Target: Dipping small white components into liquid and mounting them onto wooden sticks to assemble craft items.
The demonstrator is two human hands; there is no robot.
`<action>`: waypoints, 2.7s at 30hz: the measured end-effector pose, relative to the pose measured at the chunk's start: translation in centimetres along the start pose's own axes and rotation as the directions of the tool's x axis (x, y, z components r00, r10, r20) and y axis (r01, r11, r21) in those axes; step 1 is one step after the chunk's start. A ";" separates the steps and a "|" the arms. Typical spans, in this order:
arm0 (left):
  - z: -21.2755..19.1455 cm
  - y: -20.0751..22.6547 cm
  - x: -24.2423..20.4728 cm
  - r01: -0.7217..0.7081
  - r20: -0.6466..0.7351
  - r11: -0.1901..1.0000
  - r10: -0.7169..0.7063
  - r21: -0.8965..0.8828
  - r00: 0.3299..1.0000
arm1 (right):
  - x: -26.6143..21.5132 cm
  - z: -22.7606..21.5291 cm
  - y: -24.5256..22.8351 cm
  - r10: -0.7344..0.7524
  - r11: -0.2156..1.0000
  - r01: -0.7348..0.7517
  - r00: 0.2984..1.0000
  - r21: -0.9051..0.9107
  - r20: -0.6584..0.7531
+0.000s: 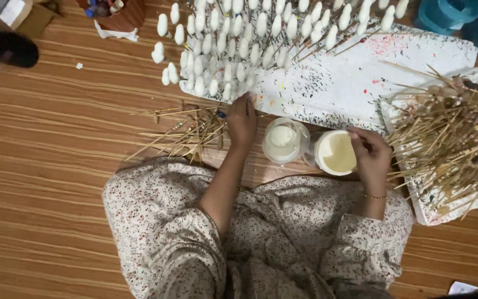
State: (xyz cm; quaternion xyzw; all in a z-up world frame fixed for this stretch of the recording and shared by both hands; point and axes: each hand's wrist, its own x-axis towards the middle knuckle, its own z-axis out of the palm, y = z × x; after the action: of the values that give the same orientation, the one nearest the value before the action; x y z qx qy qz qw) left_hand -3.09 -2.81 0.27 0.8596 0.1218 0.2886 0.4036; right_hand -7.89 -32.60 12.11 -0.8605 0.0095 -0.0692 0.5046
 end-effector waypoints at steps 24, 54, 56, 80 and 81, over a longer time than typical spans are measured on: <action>-8.3 -7.1 -3.0 -0.065 0.529 0.797 -0.335 0.601 0.780 | -3.3 0.6 2.9 -0.305 0.928 0.263 0.942 -0.263 -0.136; -13.5 1.6 -2.3 -0.132 0.367 0.967 0.044 0.218 0.929 | -3.3 1.9 2.0 -0.278 0.958 0.256 0.941 -0.132 -0.192; -13.7 1.9 -2.4 -0.135 0.359 0.983 0.082 0.124 0.930 | -3.4 1.9 1.8 -0.284 0.957 0.268 0.942 -0.109 -0.181; -9.9 12.6 -5.8 -0.677 0.403 0.733 0.641 -0.068 0.653 | -5.3 2.0 -4.2 -0.214 0.908 0.190 0.976 0.374 0.023; -9.5 12.5 -6.2 -0.664 0.419 0.745 0.621 -0.055 0.662 | -5.4 2.0 -3.9 -0.185 0.909 0.167 0.983 0.382 0.011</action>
State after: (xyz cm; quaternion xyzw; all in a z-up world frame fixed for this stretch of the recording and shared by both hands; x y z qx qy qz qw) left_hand -13.97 -7.70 12.17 0.9068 -0.2629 0.2182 0.2470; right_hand -13.20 -28.45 13.97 -0.7455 -0.0935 -0.0949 0.6530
